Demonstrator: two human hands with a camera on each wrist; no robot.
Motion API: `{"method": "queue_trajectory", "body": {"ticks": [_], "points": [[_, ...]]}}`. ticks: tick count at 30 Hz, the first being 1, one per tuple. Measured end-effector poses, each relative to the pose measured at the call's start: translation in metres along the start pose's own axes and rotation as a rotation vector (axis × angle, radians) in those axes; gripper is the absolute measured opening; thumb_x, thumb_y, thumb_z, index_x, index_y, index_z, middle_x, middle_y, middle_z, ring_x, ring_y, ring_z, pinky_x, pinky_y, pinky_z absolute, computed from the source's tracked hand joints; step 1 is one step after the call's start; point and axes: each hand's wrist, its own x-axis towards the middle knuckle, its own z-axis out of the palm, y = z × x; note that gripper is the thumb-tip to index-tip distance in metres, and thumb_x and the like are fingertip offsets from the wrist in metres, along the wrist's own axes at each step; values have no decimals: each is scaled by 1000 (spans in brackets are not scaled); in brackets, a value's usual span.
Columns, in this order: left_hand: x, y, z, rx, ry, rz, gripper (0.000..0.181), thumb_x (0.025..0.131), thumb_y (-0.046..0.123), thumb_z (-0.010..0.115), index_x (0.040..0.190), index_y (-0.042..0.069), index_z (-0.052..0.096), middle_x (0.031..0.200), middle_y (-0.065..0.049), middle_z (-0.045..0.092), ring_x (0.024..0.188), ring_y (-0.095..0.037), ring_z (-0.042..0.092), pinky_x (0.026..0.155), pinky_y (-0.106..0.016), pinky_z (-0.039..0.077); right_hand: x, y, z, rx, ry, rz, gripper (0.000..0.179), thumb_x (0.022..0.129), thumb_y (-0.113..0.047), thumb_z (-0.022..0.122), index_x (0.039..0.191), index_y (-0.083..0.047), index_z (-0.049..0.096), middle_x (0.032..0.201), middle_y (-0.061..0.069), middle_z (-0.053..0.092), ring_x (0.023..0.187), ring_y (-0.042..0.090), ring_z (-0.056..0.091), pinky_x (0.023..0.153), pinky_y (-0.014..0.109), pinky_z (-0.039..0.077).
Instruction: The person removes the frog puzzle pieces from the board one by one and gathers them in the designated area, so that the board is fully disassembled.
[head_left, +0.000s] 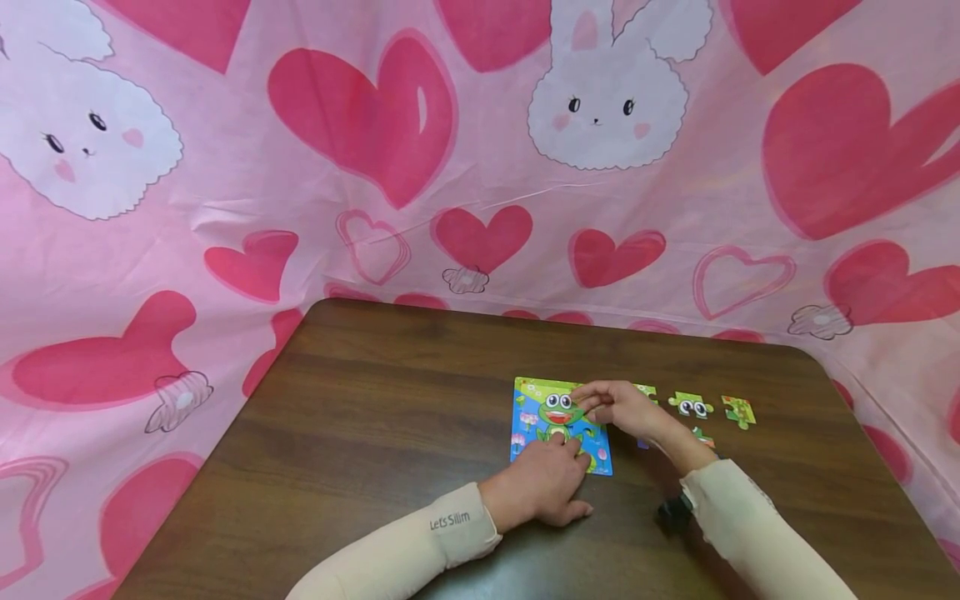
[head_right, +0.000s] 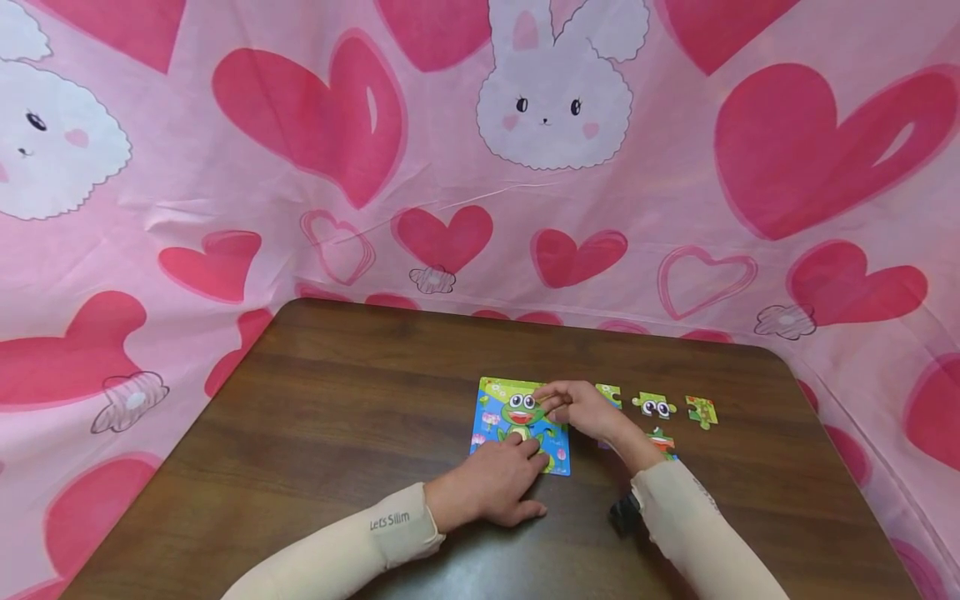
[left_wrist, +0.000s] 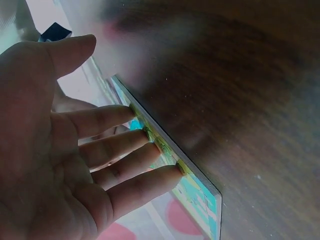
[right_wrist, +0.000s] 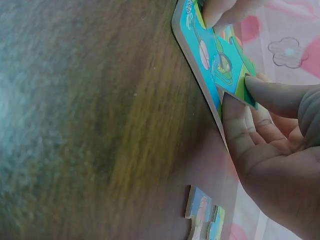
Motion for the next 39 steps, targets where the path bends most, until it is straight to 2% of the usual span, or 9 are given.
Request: {"method": "queue_trajectory", "body": {"ticks": [8, 13, 19, 28, 32, 34, 36, 39], "points": [[0, 1, 0, -4, 1, 6, 61, 90, 68, 61, 130, 22, 62, 126, 5, 62, 110, -14, 57, 81, -28, 55, 2, -2, -4, 54, 16, 73, 34, 95, 4, 59, 129, 7, 62, 113, 16, 73, 98, 14, 67, 85, 23, 56], [0, 1, 1, -2, 15, 17, 59, 89, 67, 61, 128, 22, 62, 123, 5, 62, 108, -14, 57, 79, -28, 54, 1, -5, -7, 121, 26, 85, 36, 96, 3, 59, 131, 10, 58, 113, 15, 74, 95, 11, 68, 83, 28, 58], [1, 1, 1, -13, 3, 17, 60, 90, 67, 60, 130, 22, 62, 124, 5, 62, 108, -14, 57, 79, -28, 54, -4, -3, -14, 193, 27, 99, 40, 100, -3, 58, 138, 8, 53, 123, 17, 71, 100, 11, 69, 89, 34, 59], [0, 0, 0, 1, -6, 4, 60, 90, 68, 60, 131, 24, 61, 127, 6, 61, 109, -14, 57, 77, -28, 54, -23, 5, -30, 272, 46, 145, 50, 103, -15, 58, 146, 7, 43, 136, 14, 63, 106, 5, 66, 91, 26, 55], [-1, 1, 0, 9, -7, -3, 61, 90, 68, 59, 132, 24, 60, 128, 6, 61, 109, -13, 56, 77, -28, 54, -33, 11, -41, 237, 50, 137, 52, 104, -20, 57, 147, 6, 42, 148, 23, 51, 113, 4, 62, 96, 26, 53], [-1, 1, -1, 11, -7, -4, 61, 90, 68, 59, 132, 24, 60, 128, 6, 61, 109, -13, 56, 77, -28, 54, -39, 15, -47, 212, 65, 140, 52, 104, -23, 57, 146, 5, 44, 150, 23, 49, 113, 2, 61, 96, 26, 53], [-1, 1, -1, 10, -4, -3, 60, 90, 68, 59, 132, 25, 60, 128, 6, 61, 108, -13, 56, 77, -27, 53, -45, 19, -54, 201, 80, 136, 52, 104, -25, 57, 146, 5, 45, 146, 17, 53, 112, 0, 60, 95, 24, 53], [-2, 1, -1, 10, -4, -5, 60, 90, 68, 59, 132, 25, 60, 128, 6, 61, 108, -13, 55, 77, -28, 53, -54, 23, -63, 218, 101, 139, 52, 104, -24, 58, 144, 6, 46, 132, -1, 63, 107, 1, 63, 92, 21, 53]]}}
